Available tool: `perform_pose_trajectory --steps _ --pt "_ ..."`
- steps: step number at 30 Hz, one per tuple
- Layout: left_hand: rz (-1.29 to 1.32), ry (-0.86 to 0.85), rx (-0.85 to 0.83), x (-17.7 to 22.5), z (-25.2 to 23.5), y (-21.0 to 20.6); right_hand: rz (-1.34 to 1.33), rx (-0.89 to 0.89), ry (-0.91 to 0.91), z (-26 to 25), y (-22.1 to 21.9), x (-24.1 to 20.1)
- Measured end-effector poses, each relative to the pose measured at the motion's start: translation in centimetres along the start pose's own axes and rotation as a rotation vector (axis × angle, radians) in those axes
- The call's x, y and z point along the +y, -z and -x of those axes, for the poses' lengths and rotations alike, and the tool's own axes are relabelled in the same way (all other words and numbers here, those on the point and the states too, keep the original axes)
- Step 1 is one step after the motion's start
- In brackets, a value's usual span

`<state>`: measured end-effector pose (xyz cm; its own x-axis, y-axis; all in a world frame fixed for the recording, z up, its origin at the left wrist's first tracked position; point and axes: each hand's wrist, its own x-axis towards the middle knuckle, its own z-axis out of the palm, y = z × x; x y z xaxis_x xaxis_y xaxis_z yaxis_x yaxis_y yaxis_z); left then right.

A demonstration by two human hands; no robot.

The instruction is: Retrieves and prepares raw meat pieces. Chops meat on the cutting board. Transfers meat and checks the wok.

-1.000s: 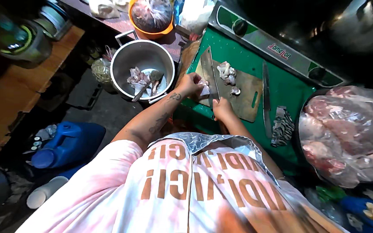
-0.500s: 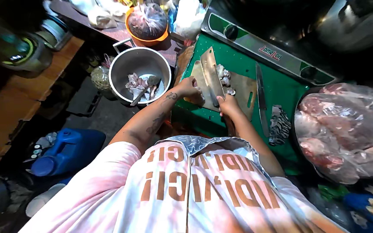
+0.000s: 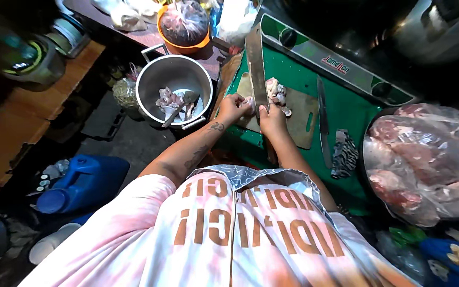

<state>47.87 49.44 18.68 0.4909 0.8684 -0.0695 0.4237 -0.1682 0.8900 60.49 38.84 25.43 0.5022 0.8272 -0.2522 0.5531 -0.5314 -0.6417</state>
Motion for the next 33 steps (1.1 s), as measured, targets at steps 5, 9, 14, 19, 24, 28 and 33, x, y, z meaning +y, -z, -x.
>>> perform_pose_trajectory --steps 5,9,14,19,24,28,33 --pt "0.013 -0.005 0.013 -0.3 -0.4 0.1 0.169 -0.010 0.050 0.1 -0.6 -1.0" --pt "0.032 -0.033 0.018 -0.8 -0.8 0.3 0.222 -0.015 0.032 -0.4 -1.0 -1.8" --pt "0.024 -0.041 0.016 -0.7 -0.7 0.1 0.260 -0.068 -0.034 -0.6 -1.1 -1.9" --pt "0.008 -0.036 0.000 -0.2 -0.6 0.3 0.168 -0.103 -0.136 2.3 -1.5 1.0" --pt "0.044 -0.055 -0.005 -0.6 -0.6 0.3 0.225 -0.205 -0.208 7.0 -0.7 5.8" --pt "0.111 -0.092 -0.005 -1.3 -0.3 0.6 0.297 -0.315 -0.278 8.9 1.6 6.3" --pt "0.104 -0.094 0.071 -1.5 0.7 0.6 0.101 -0.087 -0.111 7.7 1.9 5.0"
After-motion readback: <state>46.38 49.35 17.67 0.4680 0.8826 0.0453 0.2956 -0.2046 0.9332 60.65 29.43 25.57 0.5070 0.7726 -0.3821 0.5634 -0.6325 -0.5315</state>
